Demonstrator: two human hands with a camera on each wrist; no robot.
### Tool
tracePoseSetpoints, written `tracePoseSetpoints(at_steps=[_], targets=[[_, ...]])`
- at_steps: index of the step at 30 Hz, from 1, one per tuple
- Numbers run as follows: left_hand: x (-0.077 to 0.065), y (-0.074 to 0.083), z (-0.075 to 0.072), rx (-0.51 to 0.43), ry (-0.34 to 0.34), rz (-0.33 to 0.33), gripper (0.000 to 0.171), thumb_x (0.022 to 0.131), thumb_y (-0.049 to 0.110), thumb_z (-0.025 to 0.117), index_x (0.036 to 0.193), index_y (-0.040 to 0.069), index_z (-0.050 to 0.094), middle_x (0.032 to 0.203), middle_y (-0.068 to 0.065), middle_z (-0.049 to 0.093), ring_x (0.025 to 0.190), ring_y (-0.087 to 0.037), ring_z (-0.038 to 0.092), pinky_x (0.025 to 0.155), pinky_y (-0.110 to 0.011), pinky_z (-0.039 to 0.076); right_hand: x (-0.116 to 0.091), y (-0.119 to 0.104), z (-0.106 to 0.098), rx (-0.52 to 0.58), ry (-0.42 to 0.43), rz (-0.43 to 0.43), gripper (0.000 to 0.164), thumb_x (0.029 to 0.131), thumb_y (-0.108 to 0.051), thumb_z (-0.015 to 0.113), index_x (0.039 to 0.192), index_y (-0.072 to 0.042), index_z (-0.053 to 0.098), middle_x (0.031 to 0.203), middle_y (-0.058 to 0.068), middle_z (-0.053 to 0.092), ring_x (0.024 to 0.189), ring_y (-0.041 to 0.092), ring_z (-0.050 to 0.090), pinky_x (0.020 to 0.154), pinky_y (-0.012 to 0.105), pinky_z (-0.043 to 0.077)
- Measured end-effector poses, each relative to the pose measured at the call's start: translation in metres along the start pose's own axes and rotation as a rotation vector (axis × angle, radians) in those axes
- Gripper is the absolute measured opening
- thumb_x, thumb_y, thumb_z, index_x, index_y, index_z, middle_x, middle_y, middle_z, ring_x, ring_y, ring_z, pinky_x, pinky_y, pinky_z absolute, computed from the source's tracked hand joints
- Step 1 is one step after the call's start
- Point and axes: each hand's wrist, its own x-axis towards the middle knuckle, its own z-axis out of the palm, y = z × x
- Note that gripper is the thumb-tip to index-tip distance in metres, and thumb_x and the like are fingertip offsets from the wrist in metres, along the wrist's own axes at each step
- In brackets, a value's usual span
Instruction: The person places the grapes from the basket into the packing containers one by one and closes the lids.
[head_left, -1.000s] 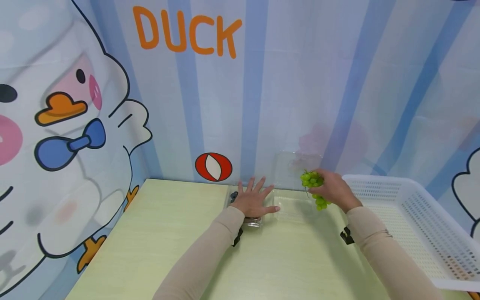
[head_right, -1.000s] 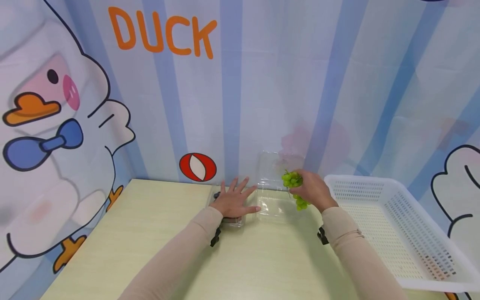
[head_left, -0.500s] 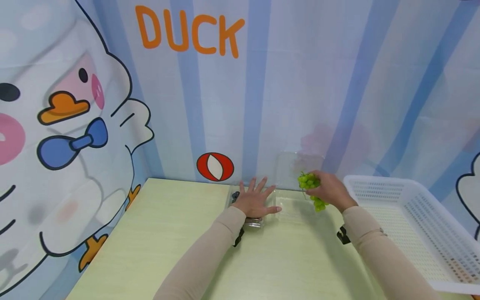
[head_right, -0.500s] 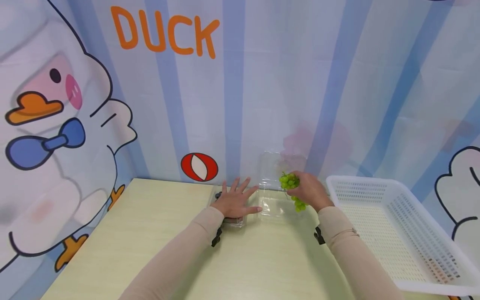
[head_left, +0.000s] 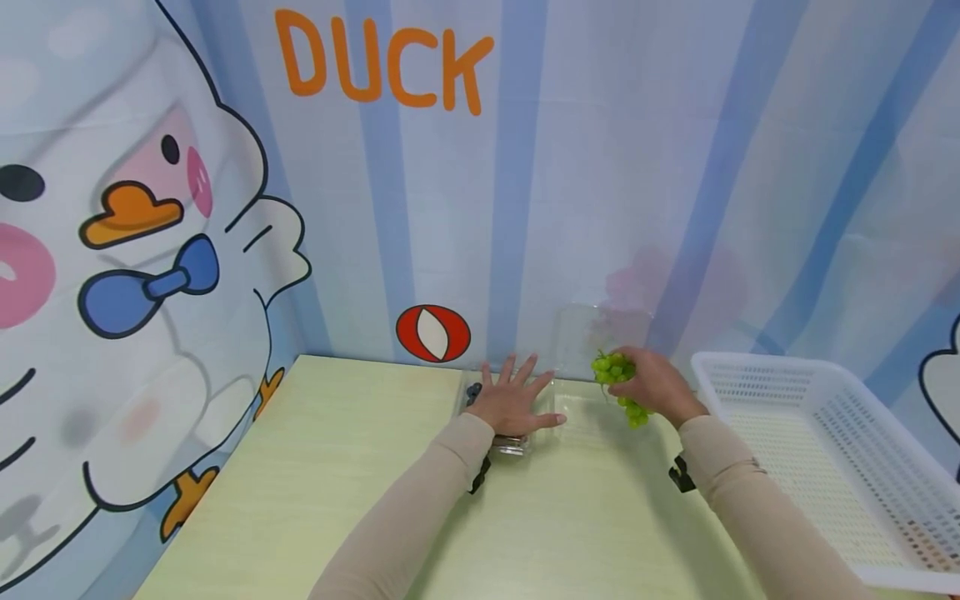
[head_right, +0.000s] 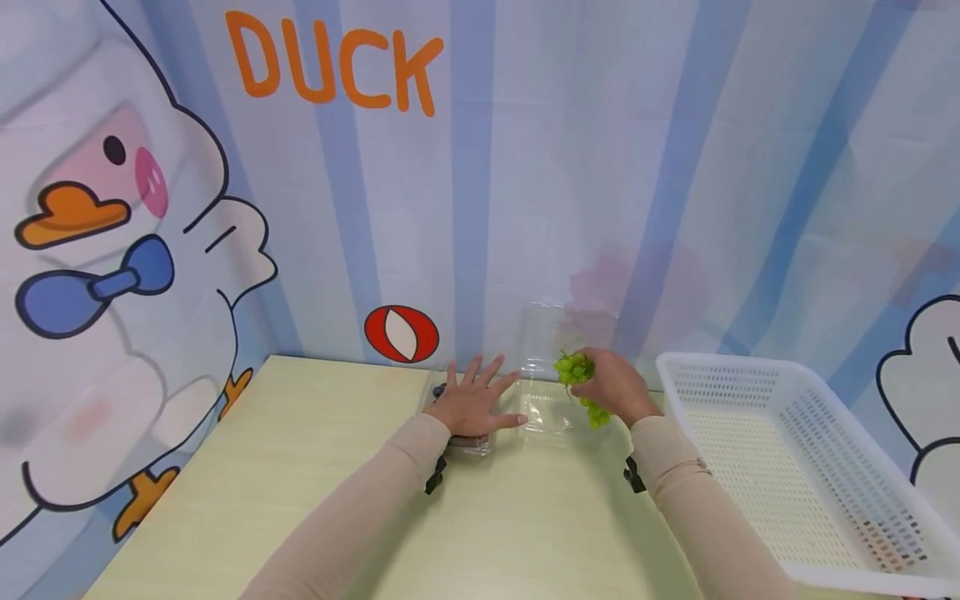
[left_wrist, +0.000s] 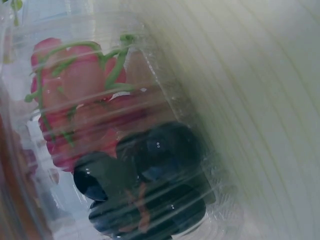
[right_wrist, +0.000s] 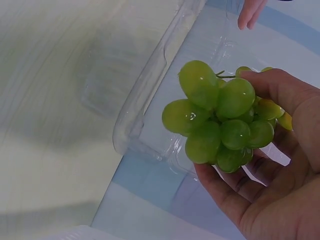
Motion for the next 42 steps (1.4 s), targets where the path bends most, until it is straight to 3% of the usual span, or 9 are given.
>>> tracePoseSetpoints(at_steps=[15, 42], targets=[[0.005, -0.003, 0.005, -0.011, -0.007, -0.004, 0.086, 0.092, 0.083, 0.033, 0.164, 0.038, 0.016, 0.172, 0.000, -0.003, 0.157, -0.037, -0.002, 0.116, -0.075, 0.001, 0.001, -0.002, 0.009, -0.042, -0.001, -0.020, 0.060, 0.088, -0.018, 0.078, 0.141, 0.000, 0.056, 0.125, 0.025, 0.065, 0.107, 0.039, 0.063, 0.092, 0.058, 0.051], [-0.004, 0.002, -0.003, -0.009, 0.007, 0.002, 0.086, 0.093, 0.081, 0.034, 0.164, 0.035, 0.018, 0.172, -0.003, 0.003, 0.157, -0.039, 0.002, 0.116, -0.074, 0.006, 0.012, -0.003, 0.028, -0.043, -0.039, -0.008, 0.059, 0.088, -0.017, 0.079, 0.141, -0.002, 0.058, 0.133, 0.024, 0.062, 0.112, 0.039, 0.063, 0.094, 0.059, 0.050]])
